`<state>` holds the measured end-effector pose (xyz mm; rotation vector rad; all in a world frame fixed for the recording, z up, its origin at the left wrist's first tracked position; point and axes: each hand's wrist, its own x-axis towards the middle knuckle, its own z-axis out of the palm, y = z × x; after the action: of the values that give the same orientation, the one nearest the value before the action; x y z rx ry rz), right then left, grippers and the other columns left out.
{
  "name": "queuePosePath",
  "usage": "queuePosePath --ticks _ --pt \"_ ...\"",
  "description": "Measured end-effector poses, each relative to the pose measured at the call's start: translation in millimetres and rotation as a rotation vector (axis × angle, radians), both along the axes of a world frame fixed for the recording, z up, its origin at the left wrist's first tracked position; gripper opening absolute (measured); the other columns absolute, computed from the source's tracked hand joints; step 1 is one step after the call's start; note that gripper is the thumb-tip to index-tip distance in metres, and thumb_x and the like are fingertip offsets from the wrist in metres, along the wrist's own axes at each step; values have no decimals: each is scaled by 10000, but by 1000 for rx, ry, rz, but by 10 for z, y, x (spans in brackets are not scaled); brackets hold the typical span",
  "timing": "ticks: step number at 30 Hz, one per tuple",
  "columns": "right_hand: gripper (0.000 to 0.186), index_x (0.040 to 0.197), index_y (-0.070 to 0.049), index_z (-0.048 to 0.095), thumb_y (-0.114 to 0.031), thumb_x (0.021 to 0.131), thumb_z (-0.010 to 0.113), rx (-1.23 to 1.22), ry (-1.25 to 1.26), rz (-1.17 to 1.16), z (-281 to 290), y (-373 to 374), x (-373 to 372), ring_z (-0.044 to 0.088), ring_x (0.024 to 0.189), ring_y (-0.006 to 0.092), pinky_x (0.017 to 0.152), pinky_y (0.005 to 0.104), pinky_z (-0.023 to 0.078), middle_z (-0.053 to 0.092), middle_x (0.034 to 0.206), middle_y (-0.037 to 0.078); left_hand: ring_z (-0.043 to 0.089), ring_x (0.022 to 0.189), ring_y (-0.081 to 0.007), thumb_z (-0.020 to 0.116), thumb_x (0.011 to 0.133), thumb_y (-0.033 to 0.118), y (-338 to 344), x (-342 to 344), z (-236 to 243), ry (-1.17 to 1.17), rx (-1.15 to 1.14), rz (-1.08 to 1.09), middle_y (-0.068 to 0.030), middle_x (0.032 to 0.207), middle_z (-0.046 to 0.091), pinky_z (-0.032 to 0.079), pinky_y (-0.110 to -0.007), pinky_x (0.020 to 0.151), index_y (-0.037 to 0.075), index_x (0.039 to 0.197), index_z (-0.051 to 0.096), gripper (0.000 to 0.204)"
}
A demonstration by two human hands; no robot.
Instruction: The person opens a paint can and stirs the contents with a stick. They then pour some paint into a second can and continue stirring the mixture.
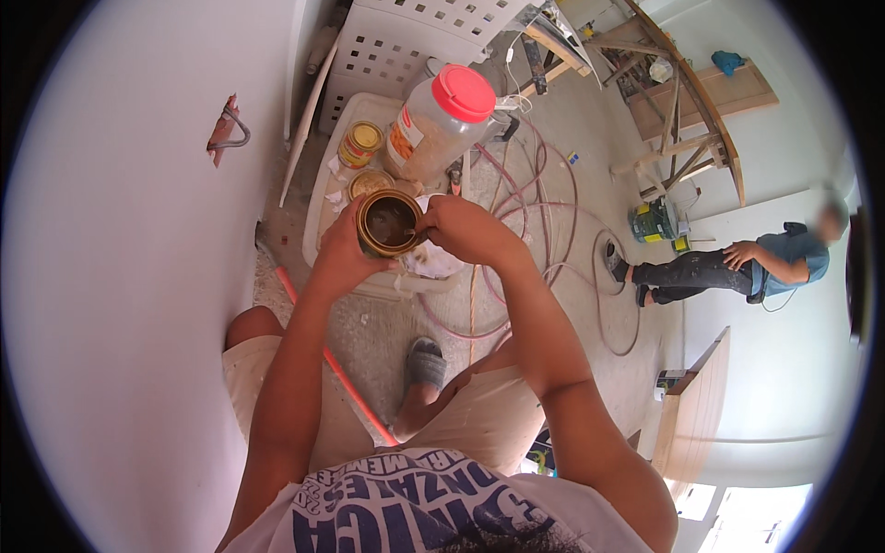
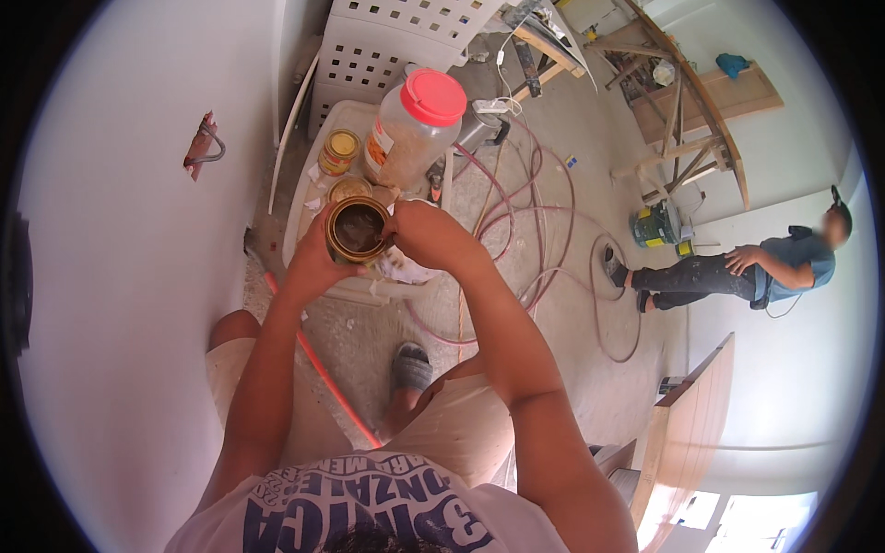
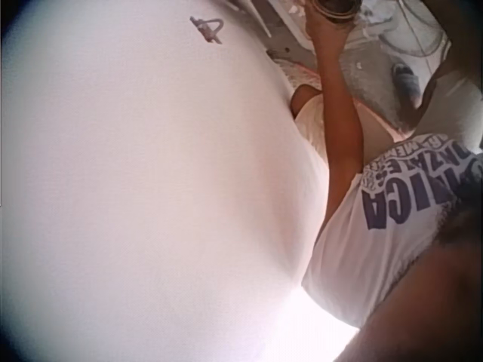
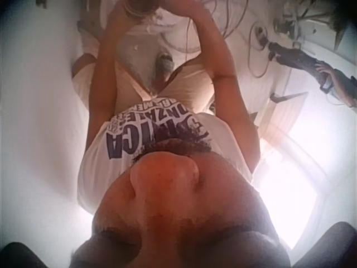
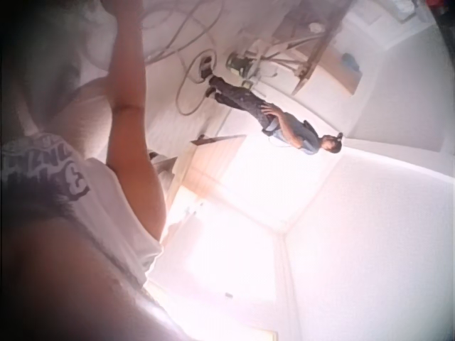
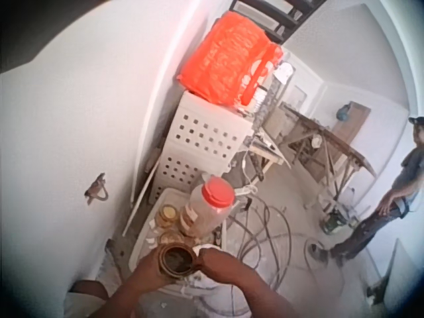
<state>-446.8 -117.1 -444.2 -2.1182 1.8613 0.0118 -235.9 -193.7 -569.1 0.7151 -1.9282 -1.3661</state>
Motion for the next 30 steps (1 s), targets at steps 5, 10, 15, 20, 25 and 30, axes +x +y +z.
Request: queuePosePath --ticks 5,10,15,20,25,30 --pt "242 1115 -28 771 -56 890 685 -74 -386 -212 236 -19 -89 678 924 319 848 420 534 683 952 162 486 1441 -375 1005 607 194 -20 23 -33 -47 14 -27 -231 1544 478 420 -428 1186 -27 1608 245 1276" --pt "221 1095 -28 768 -87 909 666 -199 -182 -156 -91 -60 -102 673 980 387 880 453 542 698 991 193 411 1491 -390 947 702 207 2 116 112 -198 -17 -39 -240 1593 407 382 -419 1216 -36 1627 202 1212" --pt "219 1094 -26 775 -111 911 688 166 -158 -112 53 -14 47 690 1004 359 912 424 546 716 1024 179 547 1355 -396 803 862 232 -56 458 98 -587 -58 -5 -267 1482 532 455 -438 1123 -74 1495 462 781" --pt "214 1099 -7 778 -106 921 713 -16 -619 -209 97 11 -179 710 913 247 865 364 555 743 983 126 694 1075 -344 755 916 278 115 475 174 -718 93 -524 -234 1119 717 535 -419 957 -61 1250 682 482" --pt "209 1114 -5 773 -104 942 709 -22 -555 -221 -7 34 -439 687 860 155 796 315 552 768 965 92 708 1056 -252 743 948 262 671 -24 -89 -469 225 -773 -201 1097 731 556 -368 917 8 1349 655 483" --pt "223 1159 -33 751 -147 977 693 81 -804 -415 -54 85 -642 661 928 112 794 298 528 756 1032 22 719 1036 -341 717 932 213 1003 -257 -19 -244 375 -740 -220 1155 726 568 -425 908 22 1309 671 426"
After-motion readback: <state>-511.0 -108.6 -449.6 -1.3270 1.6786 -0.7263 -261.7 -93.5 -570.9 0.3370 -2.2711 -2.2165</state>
